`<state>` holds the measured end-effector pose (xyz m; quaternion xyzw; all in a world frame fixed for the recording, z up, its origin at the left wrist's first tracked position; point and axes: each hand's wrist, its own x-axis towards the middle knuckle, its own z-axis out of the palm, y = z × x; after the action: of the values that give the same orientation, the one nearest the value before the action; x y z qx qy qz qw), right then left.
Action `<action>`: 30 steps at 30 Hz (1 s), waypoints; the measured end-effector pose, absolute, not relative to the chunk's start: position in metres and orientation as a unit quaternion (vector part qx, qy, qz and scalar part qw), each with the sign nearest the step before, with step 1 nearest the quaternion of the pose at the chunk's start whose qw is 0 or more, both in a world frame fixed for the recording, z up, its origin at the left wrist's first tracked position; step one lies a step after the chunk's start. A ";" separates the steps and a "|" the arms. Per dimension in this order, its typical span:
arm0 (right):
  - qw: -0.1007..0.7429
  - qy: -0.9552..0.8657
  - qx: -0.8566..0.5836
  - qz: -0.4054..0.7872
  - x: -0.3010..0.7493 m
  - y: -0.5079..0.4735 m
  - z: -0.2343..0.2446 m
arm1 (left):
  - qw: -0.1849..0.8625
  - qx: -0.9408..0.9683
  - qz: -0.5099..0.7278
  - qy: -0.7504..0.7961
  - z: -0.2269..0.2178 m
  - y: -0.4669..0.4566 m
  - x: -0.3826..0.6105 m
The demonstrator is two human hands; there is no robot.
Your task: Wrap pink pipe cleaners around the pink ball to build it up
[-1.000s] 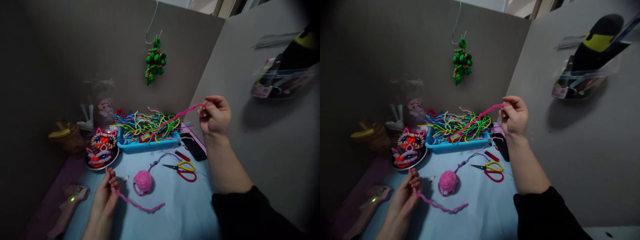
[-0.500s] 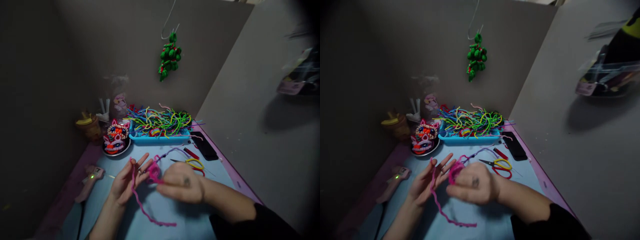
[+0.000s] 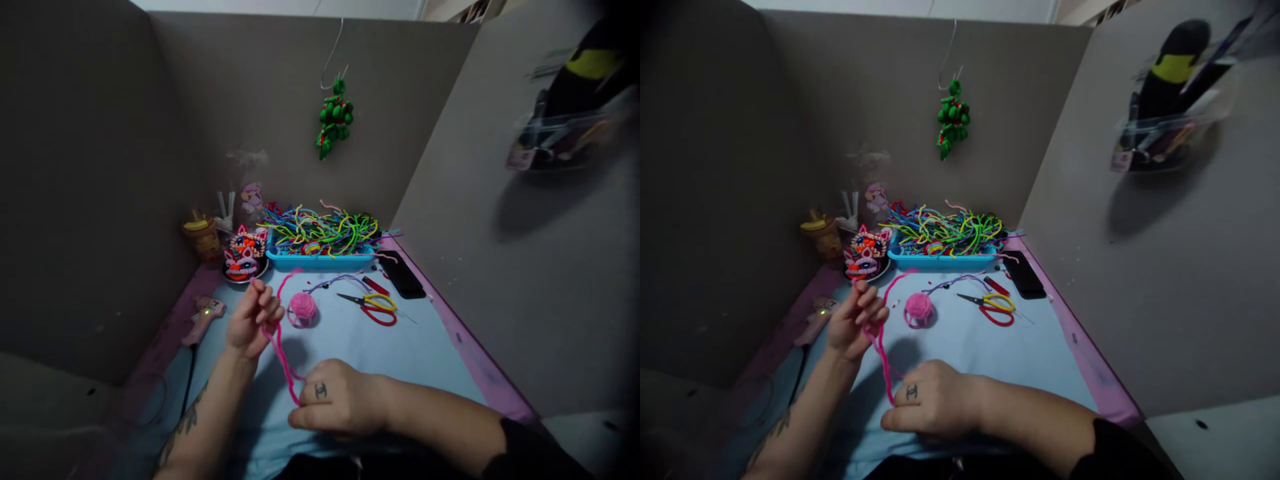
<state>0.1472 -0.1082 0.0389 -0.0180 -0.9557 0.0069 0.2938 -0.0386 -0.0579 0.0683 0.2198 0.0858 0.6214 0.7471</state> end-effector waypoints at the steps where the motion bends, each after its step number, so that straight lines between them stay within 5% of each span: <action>1: 0.259 -0.965 -0.005 0.040 0.147 -0.116 0.032 | 0.731 0.211 0.644 0.080 0.069 -0.061 -0.043; 6: 0.104 -0.971 0.037 0.211 0.146 -0.153 0.015 | 0.691 0.195 0.691 0.084 0.063 -0.073 -0.062; 10: 0.058 -0.928 -0.005 0.368 0.153 -0.155 0.020 | 0.676 0.206 0.701 0.094 0.058 -0.086 -0.068; 12: 0.090 -0.870 -0.035 0.483 0.158 -0.143 0.026 | 0.683 0.217 0.691 0.096 0.057 -0.093 -0.067; 14: 0.237 -0.801 -0.131 0.534 0.160 -0.126 0.034 | 0.697 0.229 0.671 0.101 0.056 -0.101 -0.063; 17: 0.449 -0.697 -0.326 0.453 0.147 -0.103 0.041 | 0.719 0.242 0.642 0.113 0.051 -0.109 -0.051; 30: 0.478 -0.620 -0.370 0.500 0.113 -0.079 0.005 | 0.771 0.252 0.567 0.145 0.012 -0.114 -0.027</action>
<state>0.1132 -0.0790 0.0049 -0.3702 -0.6200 0.5000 0.4781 -0.0267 -0.1141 0.0116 0.2518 0.1447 0.5669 0.7709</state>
